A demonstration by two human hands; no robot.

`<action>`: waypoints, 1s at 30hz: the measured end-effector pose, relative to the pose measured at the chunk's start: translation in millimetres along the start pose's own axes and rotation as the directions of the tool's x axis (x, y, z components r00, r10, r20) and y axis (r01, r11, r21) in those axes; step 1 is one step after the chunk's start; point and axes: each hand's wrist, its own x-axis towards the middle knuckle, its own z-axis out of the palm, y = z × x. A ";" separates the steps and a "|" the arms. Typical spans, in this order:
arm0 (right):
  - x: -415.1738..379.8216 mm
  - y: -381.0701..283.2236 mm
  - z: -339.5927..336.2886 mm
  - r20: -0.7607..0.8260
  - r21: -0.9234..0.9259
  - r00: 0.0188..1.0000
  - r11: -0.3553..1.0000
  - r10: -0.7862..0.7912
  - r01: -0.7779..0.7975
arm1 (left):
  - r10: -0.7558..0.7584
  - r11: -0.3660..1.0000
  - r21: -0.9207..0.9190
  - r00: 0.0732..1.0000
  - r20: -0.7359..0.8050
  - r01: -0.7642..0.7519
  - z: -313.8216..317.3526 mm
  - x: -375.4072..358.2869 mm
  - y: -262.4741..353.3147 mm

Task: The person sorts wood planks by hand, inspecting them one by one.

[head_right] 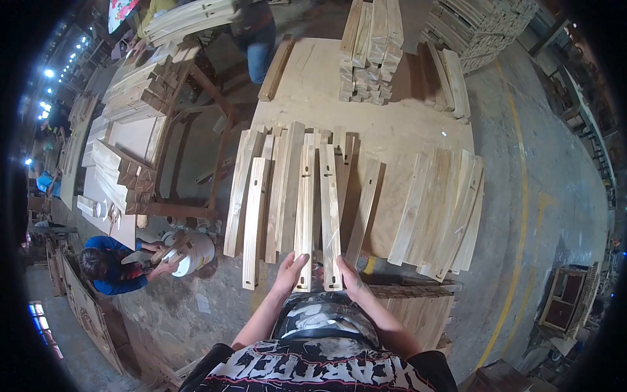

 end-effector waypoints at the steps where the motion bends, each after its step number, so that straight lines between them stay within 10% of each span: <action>1: 0.2 0.7 -0.4 0.001 -0.008 1.000 1.000 -0.006 0.006 | 0.005 1.000 0.006 1.000 -0.008 -0.005 -1.7 1.6 -2.9; 15: -1.8 -2.3 -0.8 -0.030 -0.015 0.999 1.000 -0.017 0.016 | 0.167 0.982 0.104 0.978 -0.121 -0.155 -47.0 -27.2 12.9; 22: 2.5 1.1 0.7 -0.114 -0.039 0.993 0.999 -0.016 0.011 | -0.016 0.918 0.381 0.970 -0.242 0.110 -104.2 -34.3 14.3; 30: -0.7 -0.5 0.8 -0.264 -0.116 0.962 0.992 -0.078 0.048 | 0.155 0.813 0.577 0.926 -0.344 0.078 -116.8 -25.7 -12.5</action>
